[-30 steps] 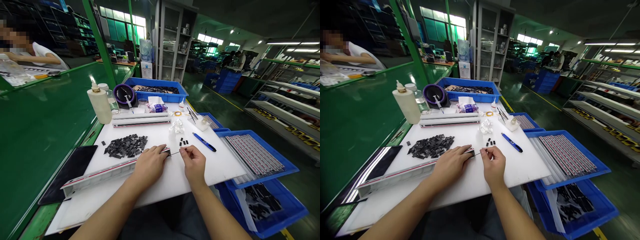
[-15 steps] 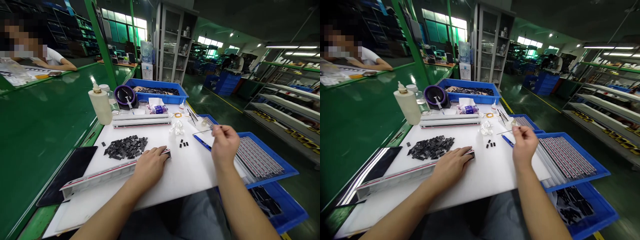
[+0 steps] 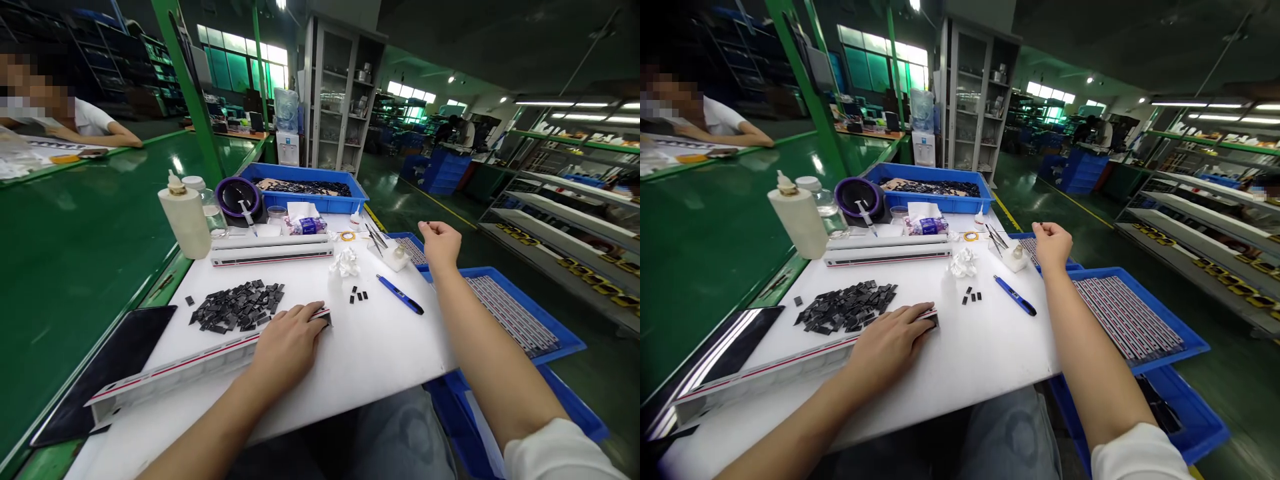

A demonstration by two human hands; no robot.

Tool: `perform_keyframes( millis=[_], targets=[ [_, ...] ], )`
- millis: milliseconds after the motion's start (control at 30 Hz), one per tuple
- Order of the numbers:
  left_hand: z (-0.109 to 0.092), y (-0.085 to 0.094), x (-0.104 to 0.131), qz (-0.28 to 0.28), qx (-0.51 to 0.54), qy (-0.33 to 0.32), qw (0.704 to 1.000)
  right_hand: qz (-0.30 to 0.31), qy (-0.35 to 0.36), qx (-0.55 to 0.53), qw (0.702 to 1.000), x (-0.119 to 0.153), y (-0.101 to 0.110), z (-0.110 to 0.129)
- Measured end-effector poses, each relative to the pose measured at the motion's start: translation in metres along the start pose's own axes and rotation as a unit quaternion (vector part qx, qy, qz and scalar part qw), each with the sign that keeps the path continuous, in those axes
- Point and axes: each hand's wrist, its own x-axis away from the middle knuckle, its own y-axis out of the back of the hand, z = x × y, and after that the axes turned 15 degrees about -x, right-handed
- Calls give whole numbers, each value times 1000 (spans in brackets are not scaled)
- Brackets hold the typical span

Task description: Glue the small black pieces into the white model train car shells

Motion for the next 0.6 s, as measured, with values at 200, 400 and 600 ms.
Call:
perform_keyframes(
  millis=[200, 400, 600],
  targets=[
    [0, 0, -3, 6, 1, 5, 1000, 38, -46, 59, 996, 15, -11, -5],
    [4, 5, -7, 19, -7, -1, 1000, 53, 40, 22, 998, 83, -29, 16],
    [14, 6, -13, 51, -8, 2, 999, 274, 40, -41, 960, 109, -35, 23]
  ],
)
